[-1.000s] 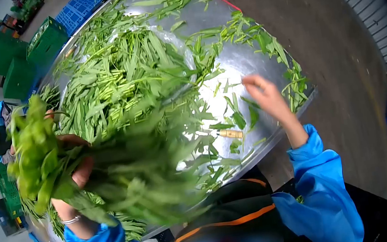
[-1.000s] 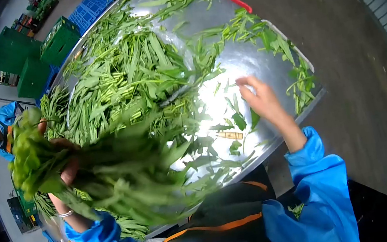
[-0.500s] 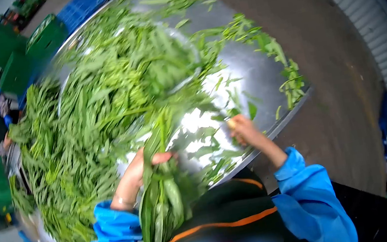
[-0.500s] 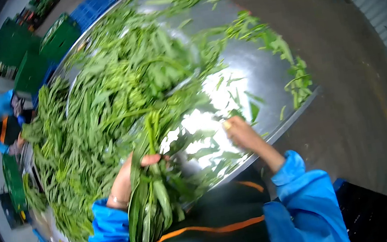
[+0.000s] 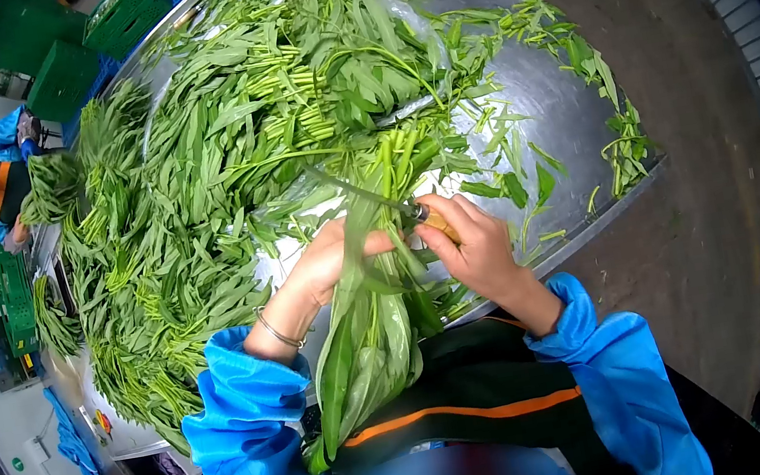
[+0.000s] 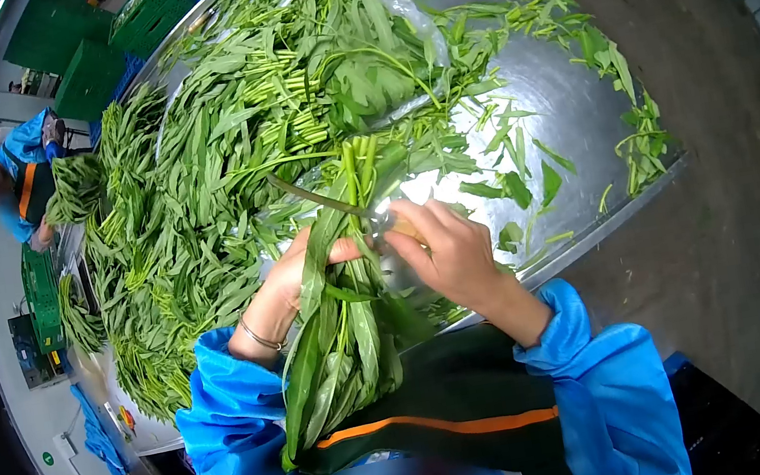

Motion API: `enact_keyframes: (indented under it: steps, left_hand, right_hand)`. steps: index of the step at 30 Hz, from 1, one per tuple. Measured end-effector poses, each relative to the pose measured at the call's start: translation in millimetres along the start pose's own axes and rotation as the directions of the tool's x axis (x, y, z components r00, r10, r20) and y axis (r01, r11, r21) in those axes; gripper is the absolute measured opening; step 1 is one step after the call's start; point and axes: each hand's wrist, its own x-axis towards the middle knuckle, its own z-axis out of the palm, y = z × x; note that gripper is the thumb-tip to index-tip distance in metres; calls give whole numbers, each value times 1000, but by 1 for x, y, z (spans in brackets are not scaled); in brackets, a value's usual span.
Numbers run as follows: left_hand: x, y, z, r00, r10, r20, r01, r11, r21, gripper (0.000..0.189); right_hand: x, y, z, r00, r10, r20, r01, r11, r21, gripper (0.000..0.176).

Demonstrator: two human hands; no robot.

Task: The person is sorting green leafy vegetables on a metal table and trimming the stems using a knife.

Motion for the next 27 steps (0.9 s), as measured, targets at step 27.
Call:
enact_keyframes:
  steps: [27]
  left_hand:
    - [10, 86, -33, 815, 563, 136, -571, 743, 351, 40]
  right_hand:
    - [3, 73, -63, 938, 225, 263, -273, 948, 164, 84]
